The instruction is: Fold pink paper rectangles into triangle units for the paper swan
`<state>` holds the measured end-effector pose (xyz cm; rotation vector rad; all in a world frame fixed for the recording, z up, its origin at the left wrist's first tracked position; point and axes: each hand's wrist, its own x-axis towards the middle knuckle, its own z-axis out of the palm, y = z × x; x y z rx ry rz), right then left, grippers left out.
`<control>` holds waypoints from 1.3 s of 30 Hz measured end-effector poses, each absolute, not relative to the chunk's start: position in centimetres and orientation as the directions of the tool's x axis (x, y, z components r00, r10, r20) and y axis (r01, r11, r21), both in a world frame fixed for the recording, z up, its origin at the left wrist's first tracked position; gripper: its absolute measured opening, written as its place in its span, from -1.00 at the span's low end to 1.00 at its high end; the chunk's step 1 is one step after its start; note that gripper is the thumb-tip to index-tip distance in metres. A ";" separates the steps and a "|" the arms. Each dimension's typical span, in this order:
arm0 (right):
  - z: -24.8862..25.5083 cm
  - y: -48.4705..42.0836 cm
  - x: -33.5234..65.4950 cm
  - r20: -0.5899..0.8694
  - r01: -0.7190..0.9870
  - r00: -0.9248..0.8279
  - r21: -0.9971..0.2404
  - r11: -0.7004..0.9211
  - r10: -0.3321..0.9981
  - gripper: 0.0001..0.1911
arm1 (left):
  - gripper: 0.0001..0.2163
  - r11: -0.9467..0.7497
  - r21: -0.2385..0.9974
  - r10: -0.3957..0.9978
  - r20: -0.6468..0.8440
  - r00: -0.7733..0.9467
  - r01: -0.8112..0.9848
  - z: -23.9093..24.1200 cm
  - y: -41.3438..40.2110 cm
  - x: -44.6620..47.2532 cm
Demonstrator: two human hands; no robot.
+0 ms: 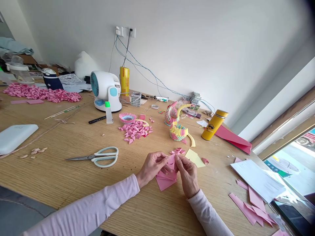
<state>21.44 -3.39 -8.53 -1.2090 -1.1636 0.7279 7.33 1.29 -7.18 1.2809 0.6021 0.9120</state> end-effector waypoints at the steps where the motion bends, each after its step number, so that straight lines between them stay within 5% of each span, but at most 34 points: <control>1: -8.6 -3.4 21.4 0.277 0.112 0.292 -0.961 0.254 0.916 -0.64 | -0.67 0.048 0.971 0.848 0.085 0.523 -0.234 -7.1 1.3 7.3; 10: -9.1 -3.5 21.3 0.211 -0.121 0.288 -0.960 0.254 0.934 -0.61 | -0.65 0.183 0.952 0.752 0.026 0.659 -0.246 -6.8 1.5 6.7; 19: -8.9 -3.4 20.7 0.204 -0.174 0.209 -0.955 0.242 0.956 -0.66 | -0.61 -0.033 0.975 0.774 0.165 0.611 -0.222 -7.4 1.8 7.0; 23: -8.7 -3.7 20.8 0.227 -0.016 0.199 -0.972 0.234 0.953 -0.69 | -0.66 -0.128 0.982 0.818 0.183 0.545 -0.138 -7.8 2.0 7.0; 29: -9.0 -4.0 21.2 0.495 0.393 0.164 -0.826 0.403 0.853 -0.70 | -0.81 -0.420 0.907 0.823 0.368 0.433 0.026 -8.0 2.3 6.7; 34: -8.6 -4.1 21.4 0.609 0.553 0.072 -0.684 0.477 0.790 -0.63 | -0.83 -0.482 0.873 0.810 0.409 0.420 0.080 -7.4 2.2 6.4; 39: -8.5 -4.1 21.7 0.707 0.667 0.073 -0.559 0.493 0.703 -0.77 | -0.81 -0.487 0.865 0.811 0.397 0.429 0.121 -7.2 2.1 6.4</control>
